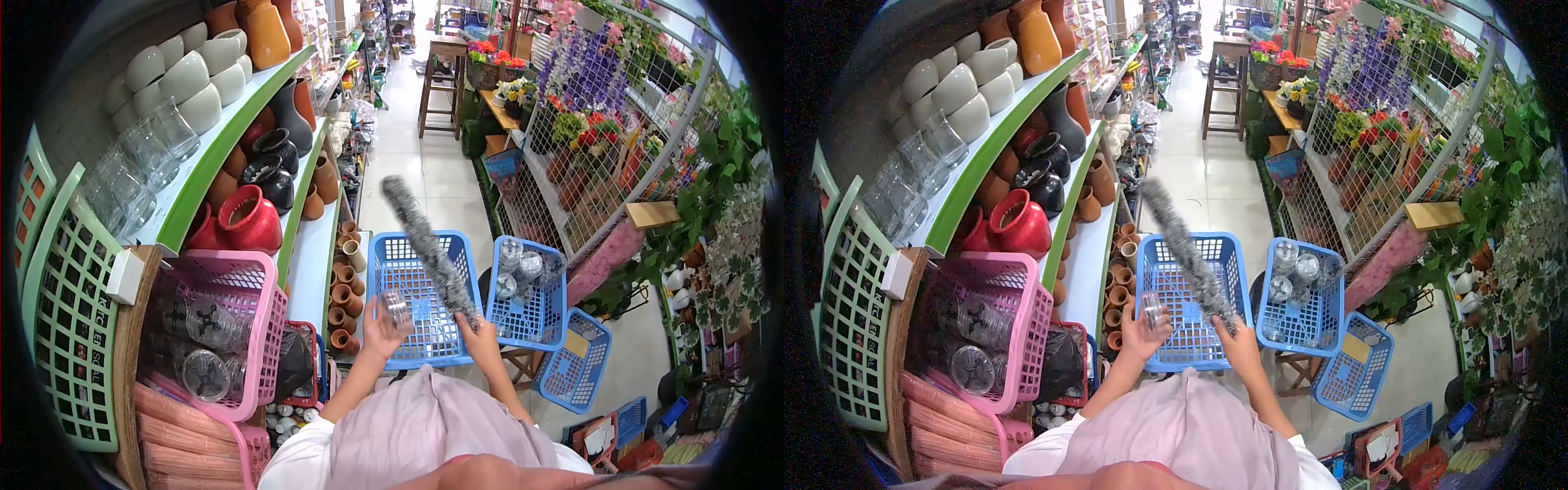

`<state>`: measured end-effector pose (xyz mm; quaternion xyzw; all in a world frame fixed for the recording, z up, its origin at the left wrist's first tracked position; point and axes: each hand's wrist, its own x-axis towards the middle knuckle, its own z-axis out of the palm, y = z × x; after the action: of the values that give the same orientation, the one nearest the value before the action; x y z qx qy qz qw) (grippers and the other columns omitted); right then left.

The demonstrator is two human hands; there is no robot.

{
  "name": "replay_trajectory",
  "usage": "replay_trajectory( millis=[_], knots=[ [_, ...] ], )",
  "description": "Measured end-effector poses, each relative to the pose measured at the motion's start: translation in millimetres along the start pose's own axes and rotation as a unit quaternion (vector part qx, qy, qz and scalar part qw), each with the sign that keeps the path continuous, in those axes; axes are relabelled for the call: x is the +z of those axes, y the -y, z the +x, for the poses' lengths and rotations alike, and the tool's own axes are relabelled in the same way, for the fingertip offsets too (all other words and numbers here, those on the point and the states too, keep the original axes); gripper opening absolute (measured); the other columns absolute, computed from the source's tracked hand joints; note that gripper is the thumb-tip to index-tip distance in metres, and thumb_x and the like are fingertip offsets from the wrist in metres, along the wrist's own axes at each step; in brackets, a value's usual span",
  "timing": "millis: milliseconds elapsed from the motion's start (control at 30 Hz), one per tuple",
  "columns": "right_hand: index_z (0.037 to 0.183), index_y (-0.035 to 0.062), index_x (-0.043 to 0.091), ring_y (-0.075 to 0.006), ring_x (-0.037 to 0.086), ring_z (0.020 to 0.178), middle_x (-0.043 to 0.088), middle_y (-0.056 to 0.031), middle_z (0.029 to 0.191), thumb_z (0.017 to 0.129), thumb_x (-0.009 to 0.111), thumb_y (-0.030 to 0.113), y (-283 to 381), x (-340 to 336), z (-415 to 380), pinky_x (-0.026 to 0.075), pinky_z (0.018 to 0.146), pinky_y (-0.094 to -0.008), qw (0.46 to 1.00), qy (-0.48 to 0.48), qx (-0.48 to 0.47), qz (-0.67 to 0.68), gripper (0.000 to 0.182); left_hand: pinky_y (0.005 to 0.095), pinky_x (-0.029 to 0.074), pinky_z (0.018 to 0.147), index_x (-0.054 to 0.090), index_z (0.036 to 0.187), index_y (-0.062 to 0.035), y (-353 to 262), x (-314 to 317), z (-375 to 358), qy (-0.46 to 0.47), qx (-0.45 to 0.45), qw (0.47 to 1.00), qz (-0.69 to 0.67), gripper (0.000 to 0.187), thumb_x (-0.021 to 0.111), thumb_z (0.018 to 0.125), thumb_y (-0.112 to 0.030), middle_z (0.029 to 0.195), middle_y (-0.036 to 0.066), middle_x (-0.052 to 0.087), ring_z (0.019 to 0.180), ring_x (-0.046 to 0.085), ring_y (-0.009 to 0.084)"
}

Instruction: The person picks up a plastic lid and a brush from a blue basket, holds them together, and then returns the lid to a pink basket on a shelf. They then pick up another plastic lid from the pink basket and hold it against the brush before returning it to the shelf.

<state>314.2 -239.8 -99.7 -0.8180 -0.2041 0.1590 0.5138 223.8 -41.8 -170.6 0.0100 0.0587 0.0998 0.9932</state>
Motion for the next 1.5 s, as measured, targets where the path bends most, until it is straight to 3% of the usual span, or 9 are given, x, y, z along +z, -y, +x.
replay_trajectory(
  millis=[167, 667, 800, 1100, 1233, 1300, 1333, 1367, 1500],
  knots=[
    [0.106, 0.0045, 0.059, -0.0393, 0.059, 0.066, 0.060, -0.0220, 0.069, 0.084, 0.060, 0.041, -4.0, 24.8, -23.6, 0.046, 0.058, -0.0431, 0.980, 0.127, -0.094, -0.121, 0.043, 0.0374, 0.048, 0.070, 0.060, 0.100, -0.0091, -1.0, -15.3, 24.3, -0.003, -0.073, 0.992, -0.102, 0.046, 0.054, 0.082, -0.051, 0.091, 0.013, 0.059, 0.077, 0.054, 0.0249],
    [0.091, 0.0044, 0.056, -0.0357, 0.061, 0.060, 0.060, -0.0174, 0.061, 0.083, 0.059, 0.045, 2.0, 2.3, 6.2, 0.045, 0.052, -0.0443, 0.982, -0.021, -0.026, -0.186, 0.041, 0.0314, 0.050, 0.062, 0.055, 0.097, -0.0110, -7.7, -35.3, 38.5, -0.030, -0.125, 0.988, 0.085, 0.039, 0.049, 0.090, -0.049, 0.084, 0.008, 0.057, 0.072, 0.055, 0.0190],
    [0.096, 0.0062, 0.060, -0.0337, 0.061, 0.061, 0.061, -0.0160, 0.064, 0.081, 0.062, 0.044, -17.6, -1.0, -3.1, 0.046, 0.053, -0.0417, 0.936, 0.087, -0.191, -0.281, 0.041, 0.0299, 0.046, 0.076, 0.057, 0.100, -0.0106, -9.6, -49.6, 41.7, -0.083, -0.036, 0.985, 0.148, 0.039, 0.043, 0.093, -0.047, 0.091, 0.001, 0.059, 0.085, 0.056, 0.0152],
    [0.097, 0.0066, 0.063, -0.0326, 0.061, 0.059, 0.060, -0.0160, 0.059, 0.085, 0.057, 0.046, 11.3, -3.4, 26.1, 0.046, 0.055, -0.0412, 0.962, 0.050, -0.081, -0.255, 0.042, 0.0243, 0.036, 0.047, 0.057, 0.084, -0.0061, -10.9, -5.9, 29.5, -0.122, 0.059, 0.790, 0.598, 0.039, 0.036, 0.097, -0.036, 0.069, 0.000, 0.055, 0.055, 0.046, 0.0076],
    [0.096, 0.0015, 0.063, -0.0243, 0.056, 0.055, 0.060, -0.0139, 0.061, 0.087, 0.056, 0.042, 1.4, -3.0, 35.4, 0.044, 0.054, -0.0366, 0.985, 0.137, -0.019, -0.101, 0.042, 0.0305, 0.043, 0.064, 0.057, 0.090, -0.0078, 4.4, -4.5, 34.1, 0.136, -0.114, 0.984, -0.022, 0.024, 0.047, 0.090, -0.029, 0.093, 0.010, 0.057, 0.081, 0.053, 0.0186],
    [0.096, -0.0005, 0.063, -0.0121, 0.048, 0.057, 0.060, -0.0103, 0.064, 0.089, 0.057, 0.036, -3.8, 4.4, 36.9, 0.043, 0.056, -0.0314, 0.986, 0.154, 0.010, -0.056, 0.038, 0.0366, 0.045, 0.070, 0.058, 0.097, -0.0082, 27.2, -71.0, 70.8, 0.036, 0.020, 0.994, 0.102, 0.024, 0.047, 0.090, -0.028, 0.098, 0.009, 0.060, 0.082, 0.055, 0.0219],
    [0.091, 0.0008, 0.063, -0.0316, 0.059, 0.053, 0.058, -0.0187, 0.059, 0.086, 0.057, 0.045, -11.2, 10.0, 33.5, 0.043, 0.052, -0.0395, 0.989, 0.125, -0.038, -0.064, 0.045, 0.0426, 0.047, 0.076, 0.058, 0.104, -0.0085, 34.1, -50.6, 74.6, -0.068, 0.153, 0.960, 0.223, 0.025, 0.047, 0.090, -0.026, 0.103, 0.009, 0.063, 0.084, 0.058, 0.0251],
    [0.093, 0.0020, 0.062, -0.0338, 0.059, 0.056, 0.059, -0.0195, 0.061, 0.086, 0.058, 0.044, -16.2, 13.9, 25.4, 0.044, 0.053, -0.0404, 0.987, 0.122, -0.039, -0.094, 0.043, 0.0445, 0.046, 0.084, 0.059, 0.103, -0.0097, 31.7, -34.3, 59.9, -0.131, 0.069, 0.987, -0.066, 0.024, 0.048, 0.090, -0.027, 0.103, 0.009, 0.062, 0.093, 0.058, 0.0268],
    [0.099, 0.0060, 0.059, -0.0378, 0.061, 0.065, 0.062, -0.0199, 0.070, 0.082, 0.063, 0.040, -37.7, 13.4, 5.6, 0.047, 0.055, -0.0421, 0.975, 0.075, -0.140, -0.158, 0.038, 0.0463, 0.046, 0.085, 0.060, 0.099, -0.0124, 37.4, -44.3, 49.9, -0.058, 0.095, 0.993, -0.029, 0.029, 0.050, 0.088, -0.037, 0.099, 0.009, 0.063, 0.094, 0.058, 0.0268]
  ],
)
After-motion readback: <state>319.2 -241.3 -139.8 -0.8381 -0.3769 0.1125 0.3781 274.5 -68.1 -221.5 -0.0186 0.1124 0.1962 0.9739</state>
